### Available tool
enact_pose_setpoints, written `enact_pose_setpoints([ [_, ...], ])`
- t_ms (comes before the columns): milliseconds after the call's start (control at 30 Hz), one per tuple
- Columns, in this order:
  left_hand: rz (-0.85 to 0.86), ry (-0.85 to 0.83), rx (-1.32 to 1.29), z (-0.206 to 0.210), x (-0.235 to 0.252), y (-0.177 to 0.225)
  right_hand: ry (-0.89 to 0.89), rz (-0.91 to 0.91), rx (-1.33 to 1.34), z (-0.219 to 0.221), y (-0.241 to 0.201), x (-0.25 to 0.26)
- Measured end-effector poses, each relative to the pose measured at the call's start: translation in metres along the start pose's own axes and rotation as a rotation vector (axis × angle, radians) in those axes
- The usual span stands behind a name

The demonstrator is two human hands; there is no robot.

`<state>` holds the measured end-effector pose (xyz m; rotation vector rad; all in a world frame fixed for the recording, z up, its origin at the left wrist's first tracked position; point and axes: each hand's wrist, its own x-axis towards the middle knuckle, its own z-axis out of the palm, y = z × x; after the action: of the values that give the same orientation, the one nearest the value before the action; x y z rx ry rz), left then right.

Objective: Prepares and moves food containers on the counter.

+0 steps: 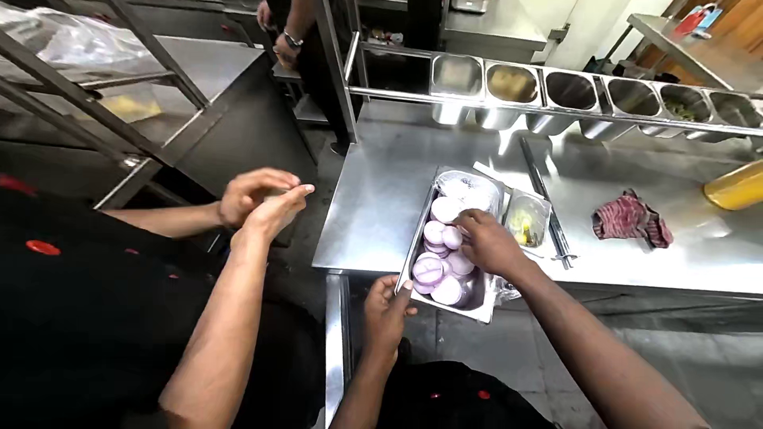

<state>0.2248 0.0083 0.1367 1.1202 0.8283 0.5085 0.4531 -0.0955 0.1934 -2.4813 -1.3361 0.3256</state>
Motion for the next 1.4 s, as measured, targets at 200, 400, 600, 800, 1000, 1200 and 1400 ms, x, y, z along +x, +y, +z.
enact_pose_setpoints([
  [200,-0.069,-0.047,-0.044,0.002,-0.005,-0.002,0.082,-0.091,-0.047,-0.006,0.012,0.004],
  [400,-0.074,-0.072,-0.081,0.006,-0.009,-0.008,-0.100,-0.215,-0.137,0.000,-0.004,-0.007],
  [600,-0.047,-0.087,-0.096,0.004,-0.009,-0.011,-0.306,-0.081,-0.614,0.033,-0.007,-0.013],
  [800,-0.031,-0.090,-0.095,0.007,-0.012,-0.013,-0.296,-0.134,-0.593,0.033,-0.001,-0.009],
  [1000,-0.027,-0.103,-0.098,0.009,-0.016,-0.016,-0.360,-0.181,-0.605,0.028,0.003,-0.005],
  [1200,-0.040,-0.094,-0.099,0.009,-0.019,-0.016,-0.337,-0.199,-0.587,0.029,0.003,-0.008],
  [1400,-0.051,-0.104,-0.066,0.009,-0.018,-0.015,-0.282,-0.269,-0.596,0.026,0.002,-0.008],
])
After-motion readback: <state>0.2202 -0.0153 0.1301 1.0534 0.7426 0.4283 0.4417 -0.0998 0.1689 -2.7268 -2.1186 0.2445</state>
